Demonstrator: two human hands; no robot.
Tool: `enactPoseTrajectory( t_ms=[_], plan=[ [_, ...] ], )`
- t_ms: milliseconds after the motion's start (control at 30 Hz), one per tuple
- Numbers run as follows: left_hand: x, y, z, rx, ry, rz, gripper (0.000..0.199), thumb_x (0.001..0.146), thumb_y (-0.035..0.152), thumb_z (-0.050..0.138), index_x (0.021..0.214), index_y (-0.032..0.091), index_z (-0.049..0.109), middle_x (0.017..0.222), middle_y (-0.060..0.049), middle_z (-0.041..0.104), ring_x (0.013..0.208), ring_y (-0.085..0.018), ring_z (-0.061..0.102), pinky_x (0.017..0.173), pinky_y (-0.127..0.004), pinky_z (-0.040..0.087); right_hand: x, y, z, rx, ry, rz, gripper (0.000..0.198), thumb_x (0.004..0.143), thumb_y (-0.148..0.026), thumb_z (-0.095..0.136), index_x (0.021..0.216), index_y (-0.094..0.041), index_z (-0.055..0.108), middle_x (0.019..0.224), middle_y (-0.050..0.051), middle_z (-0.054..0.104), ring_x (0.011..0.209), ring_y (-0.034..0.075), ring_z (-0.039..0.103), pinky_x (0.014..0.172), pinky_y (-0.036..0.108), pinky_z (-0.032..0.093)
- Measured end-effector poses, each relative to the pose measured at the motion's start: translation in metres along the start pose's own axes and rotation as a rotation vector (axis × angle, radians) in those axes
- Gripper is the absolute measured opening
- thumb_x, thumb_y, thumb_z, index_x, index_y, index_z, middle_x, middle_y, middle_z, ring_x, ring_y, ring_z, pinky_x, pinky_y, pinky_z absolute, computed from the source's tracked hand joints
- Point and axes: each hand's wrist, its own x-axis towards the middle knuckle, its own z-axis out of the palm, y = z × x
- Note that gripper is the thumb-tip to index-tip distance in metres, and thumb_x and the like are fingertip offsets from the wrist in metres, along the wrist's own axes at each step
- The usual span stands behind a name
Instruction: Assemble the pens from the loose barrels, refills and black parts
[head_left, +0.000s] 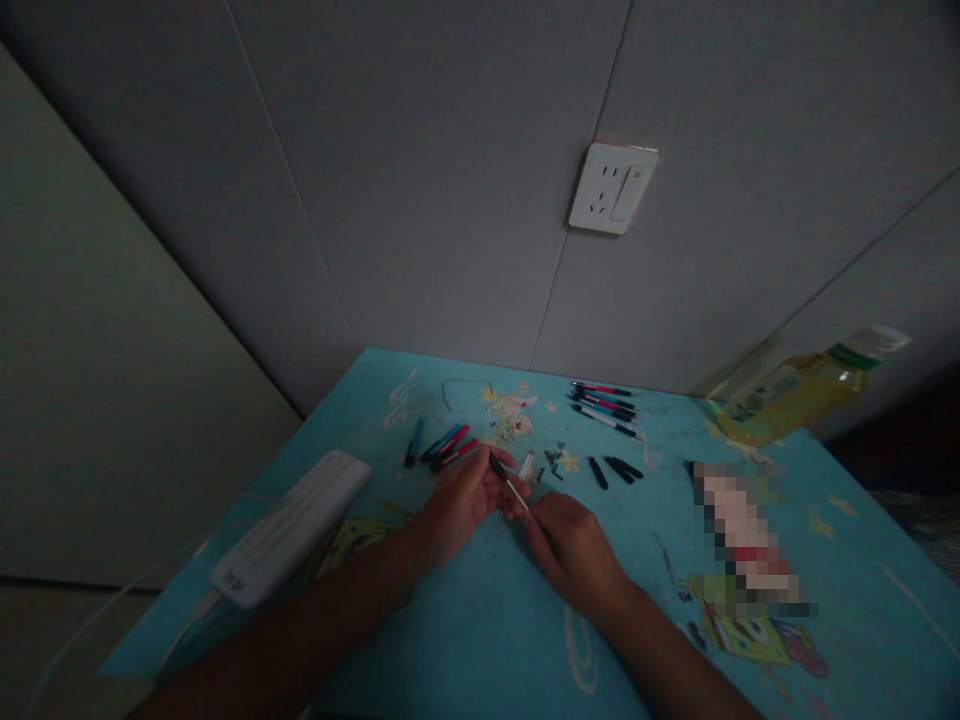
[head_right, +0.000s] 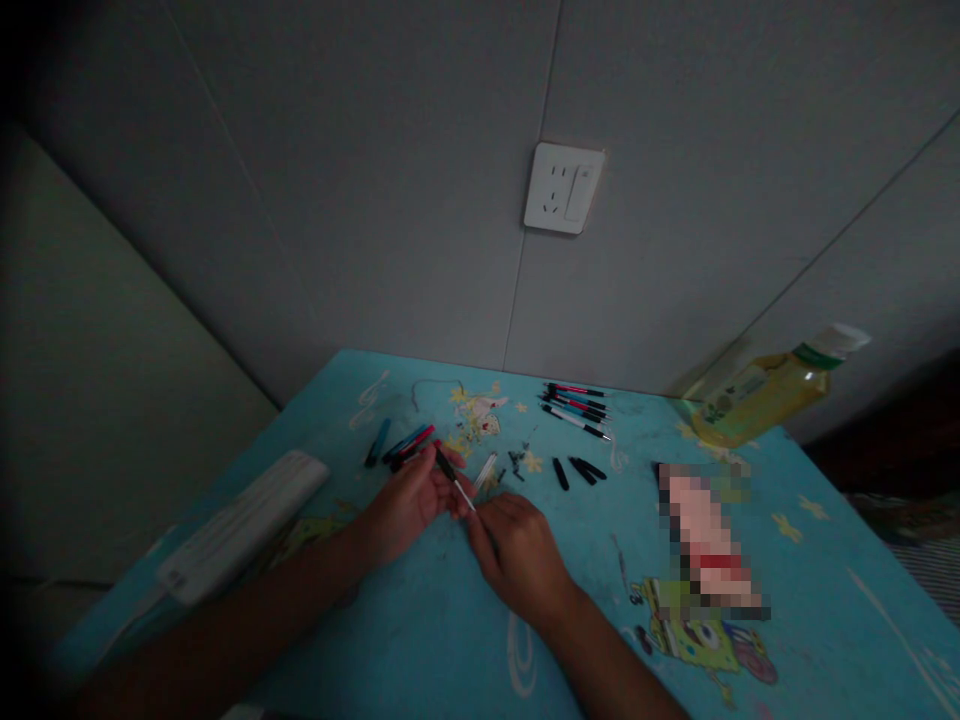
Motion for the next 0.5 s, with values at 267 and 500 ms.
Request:
enactPoseTrajectory(
  t_ms=[267,500],
  plan=[
    [0.0,-0.0026,-0.0013,0.152,-0.038,0.06,0.03,0.092,0.045,0.059,0.09,0.016,0.054,0.081,-0.006,0.069,0.065,-0.015,0.064,0.064,-0.029,0.047,-0.0003,0.0018,0.0006,0.025,-0.01,-0.02,0.027,0.102,-0.028,0.043,0.099,-0.019,0.068,0.08,0.006,0.065,0.077,0.019,0.059,0.077,0.034,0.045],
    [-0.0037,0.0051,0.0016,0.072,-0.072,0.115,0.03,0.091,0.046,0.06,0.088,0.017,0.052,0.067,0.0,0.063,0.053,-0.01,0.057,0.052,-0.022,0.042,0.0022,0.0051,0.0002,0.158,0.145,0.074,0.029,0.102,-0.026,0.038,0.09,-0.02,0.064,0.08,0.005,0.064,0.075,0.018,0.06,0.073,0.032,0.048]
  ],
)
